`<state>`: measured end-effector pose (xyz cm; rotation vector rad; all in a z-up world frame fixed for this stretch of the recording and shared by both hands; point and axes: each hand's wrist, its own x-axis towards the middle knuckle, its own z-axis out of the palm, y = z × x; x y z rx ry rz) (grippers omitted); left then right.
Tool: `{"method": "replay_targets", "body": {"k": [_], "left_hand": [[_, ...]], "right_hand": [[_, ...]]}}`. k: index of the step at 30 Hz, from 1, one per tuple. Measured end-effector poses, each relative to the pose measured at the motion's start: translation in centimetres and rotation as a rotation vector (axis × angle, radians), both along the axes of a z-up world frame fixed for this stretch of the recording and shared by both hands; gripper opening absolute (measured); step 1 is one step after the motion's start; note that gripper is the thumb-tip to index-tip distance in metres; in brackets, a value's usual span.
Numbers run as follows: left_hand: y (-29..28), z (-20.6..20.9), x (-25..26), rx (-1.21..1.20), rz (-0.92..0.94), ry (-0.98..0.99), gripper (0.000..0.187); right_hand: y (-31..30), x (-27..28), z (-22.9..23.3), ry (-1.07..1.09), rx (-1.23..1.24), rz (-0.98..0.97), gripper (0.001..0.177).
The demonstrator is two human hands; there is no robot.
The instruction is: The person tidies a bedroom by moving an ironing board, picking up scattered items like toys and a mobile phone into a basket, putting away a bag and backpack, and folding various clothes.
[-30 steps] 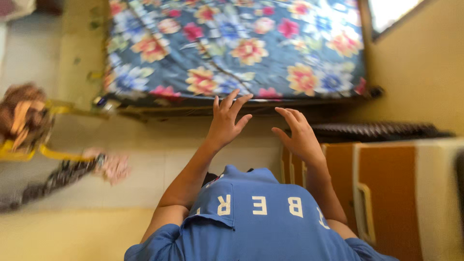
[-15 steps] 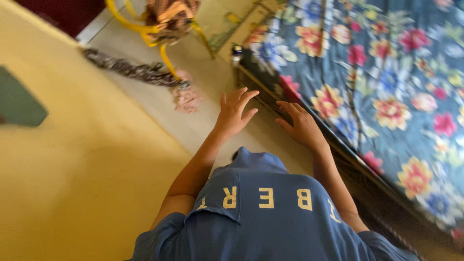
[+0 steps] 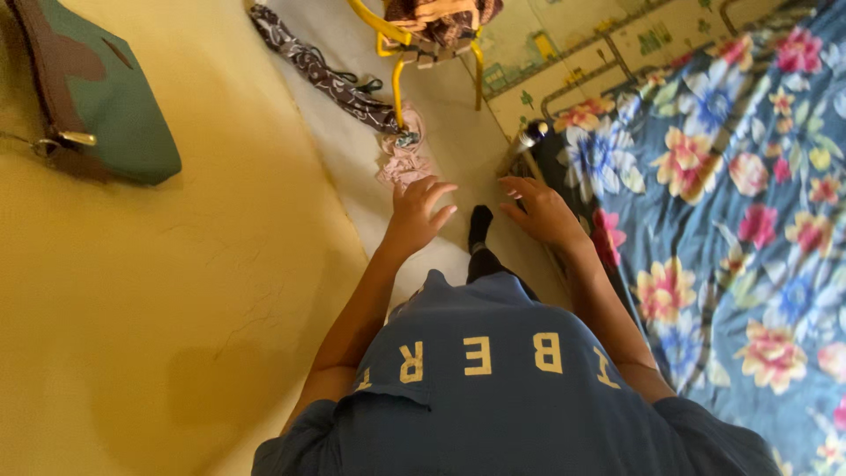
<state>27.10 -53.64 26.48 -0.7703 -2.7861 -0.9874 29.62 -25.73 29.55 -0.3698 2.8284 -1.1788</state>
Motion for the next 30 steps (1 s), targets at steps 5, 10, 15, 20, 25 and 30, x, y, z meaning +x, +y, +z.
{"method": "replay_targets", "body": {"k": [5, 10, 15, 20, 25, 30], "left_hand": [[-1.2, -2.1, -7.6, 0.034, 0.071, 0.003, 0.037], [0.6, -2.8, -16.0, 0.027, 0.223, -0.089, 0.034], [3.0, -2.6, -23.5, 0.056, 0.254, -0.123, 0.034], [4.0, -3.6, -29.6, 0.076, 0.256, -0.128, 0.033], [3.4, -4.1, -35.3, 0.112, 0.284, -0.161, 0.028], [2.0, -8.9, -42.8, 0.256, 0.317, -0.385, 0.029]], "right_hand": [[2.0, -9.2, -2.8, 0.039, -0.032, 0.074, 0.040], [5.4, -20.3, -5.2, -0.062, -0.026, 0.183, 0.043], [7.8, -30.2, -7.6, -0.073, -0.033, 0.172, 0.044], [8.6, -39.0, -11.1, -0.138, -0.061, 0.160, 0.045], [8.5, -47.6, -17.2, -0.204, -0.110, 0.110, 0.046], [7.1, -55.6, -22.4, -0.243, -0.075, 0.043, 0.047]]}}
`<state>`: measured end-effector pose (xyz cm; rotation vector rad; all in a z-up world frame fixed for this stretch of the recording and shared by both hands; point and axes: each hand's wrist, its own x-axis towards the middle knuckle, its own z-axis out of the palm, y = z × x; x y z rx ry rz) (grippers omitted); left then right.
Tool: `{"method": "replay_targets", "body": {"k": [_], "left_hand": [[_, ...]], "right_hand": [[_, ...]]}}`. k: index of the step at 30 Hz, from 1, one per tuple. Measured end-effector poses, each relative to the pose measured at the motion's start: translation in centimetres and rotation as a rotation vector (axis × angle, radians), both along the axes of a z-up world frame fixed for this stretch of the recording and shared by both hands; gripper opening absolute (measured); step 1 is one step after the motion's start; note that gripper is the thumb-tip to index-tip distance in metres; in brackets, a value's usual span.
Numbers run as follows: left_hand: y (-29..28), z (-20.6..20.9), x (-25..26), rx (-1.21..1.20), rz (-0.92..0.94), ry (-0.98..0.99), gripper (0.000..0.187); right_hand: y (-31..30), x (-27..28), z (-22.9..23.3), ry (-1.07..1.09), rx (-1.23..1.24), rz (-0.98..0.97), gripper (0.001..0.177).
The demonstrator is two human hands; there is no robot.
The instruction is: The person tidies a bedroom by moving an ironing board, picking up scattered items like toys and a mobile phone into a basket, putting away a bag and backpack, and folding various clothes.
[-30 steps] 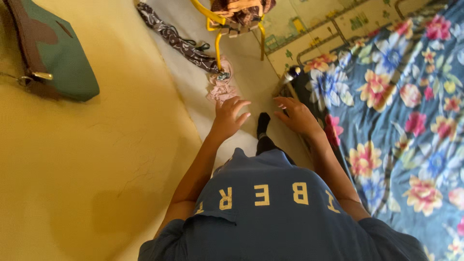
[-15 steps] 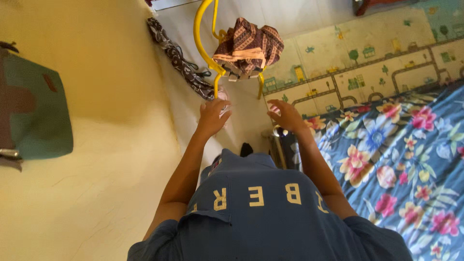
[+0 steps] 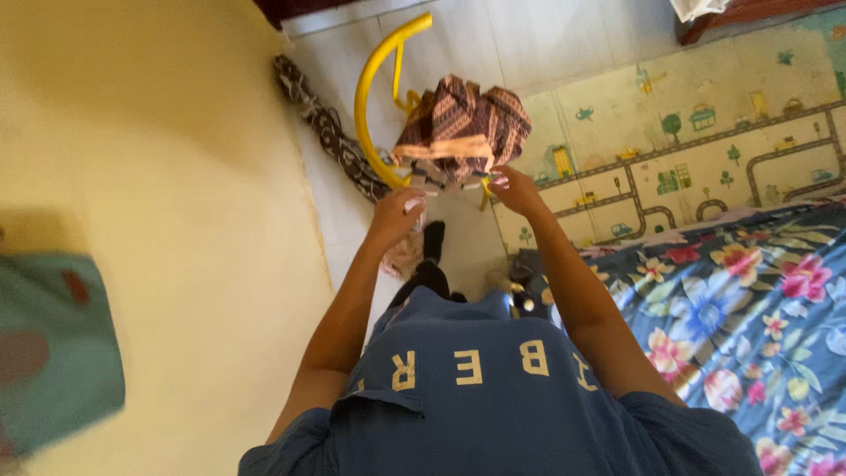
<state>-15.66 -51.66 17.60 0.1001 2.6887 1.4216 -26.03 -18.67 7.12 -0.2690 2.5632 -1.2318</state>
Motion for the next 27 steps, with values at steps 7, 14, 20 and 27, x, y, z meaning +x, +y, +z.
{"method": "replay_targets", "body": {"k": [7, 14, 20, 27], "left_hand": [[-0.7, -11.4, -13.3, -0.084, -0.046, 0.178, 0.033], [-1.5, -14.7, -20.3, -0.128, -0.064, -0.099, 0.045], [-2.1, -17.7, -20.8, -0.037, -0.008, -0.146, 0.041], [-2.0, -18.5, -21.1, -0.097, 0.023, -0.284, 0.037]], "right_hand": [[-4.8, -9.4, -2.2, -0.079, 0.083, -0.052, 0.050], [-7.8, -16.1, -5.0, -0.261, 0.189, -0.068, 0.063], [-9.4, -19.1, -8.5, -0.255, 0.486, -0.038, 0.038], [-11.4, -19.9, -10.0, -0.730, 0.277, -0.207, 0.053]]}}
